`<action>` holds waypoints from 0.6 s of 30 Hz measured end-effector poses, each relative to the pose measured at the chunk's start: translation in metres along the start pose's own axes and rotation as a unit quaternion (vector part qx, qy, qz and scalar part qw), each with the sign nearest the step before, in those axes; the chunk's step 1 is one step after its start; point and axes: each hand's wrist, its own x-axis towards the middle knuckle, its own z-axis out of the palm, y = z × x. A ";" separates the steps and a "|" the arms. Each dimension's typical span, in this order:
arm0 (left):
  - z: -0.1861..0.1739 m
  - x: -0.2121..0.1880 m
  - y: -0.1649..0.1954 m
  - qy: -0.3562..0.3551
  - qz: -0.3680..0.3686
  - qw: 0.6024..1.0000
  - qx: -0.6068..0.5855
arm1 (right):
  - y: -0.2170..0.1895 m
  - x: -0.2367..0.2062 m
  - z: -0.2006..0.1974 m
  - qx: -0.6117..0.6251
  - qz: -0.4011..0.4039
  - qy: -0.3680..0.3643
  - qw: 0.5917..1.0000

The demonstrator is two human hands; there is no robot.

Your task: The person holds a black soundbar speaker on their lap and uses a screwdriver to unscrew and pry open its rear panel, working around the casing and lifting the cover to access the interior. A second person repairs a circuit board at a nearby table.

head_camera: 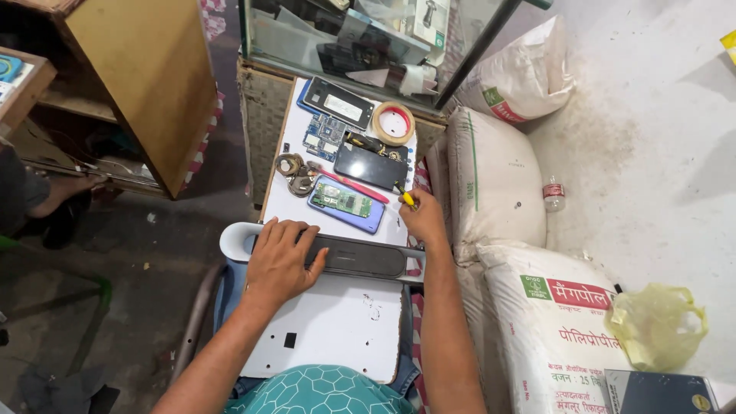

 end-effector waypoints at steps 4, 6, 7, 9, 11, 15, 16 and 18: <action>-0.002 0.001 0.001 0.005 0.003 1.000 0.009 | 0.008 0.002 -0.002 0.075 -0.036 -0.044 0.996; -0.001 0.001 0.000 0.002 0.003 1.000 0.011 | 0.013 0.005 -0.005 0.124 -0.005 -0.052 0.991; -0.001 0.001 0.000 -0.001 0.003 1.000 0.012 | 0.015 0.006 -0.007 0.126 0.010 -0.053 0.990; 0.000 0.001 0.000 -0.004 0.001 1.000 0.014 | 0.015 0.007 -0.010 0.130 0.040 -0.055 0.989; 0.001 0.001 -0.001 -0.002 0.003 1.000 0.014 | 0.012 0.006 -0.013 0.083 0.055 -0.039 0.994; 0.002 0.001 -0.002 0.004 0.006 1.000 0.017 | 0.002 0.000 -0.021 -0.033 0.112 -0.024 0.993; 0.002 0.002 -0.002 0.004 0.006 1.000 0.017 | 0.001 0.000 -0.021 -0.036 0.123 -0.024 0.991; 0.002 0.001 -0.003 -0.001 0.006 1.000 0.015 | 0.002 0.001 -0.020 -0.044 0.148 -0.024 0.988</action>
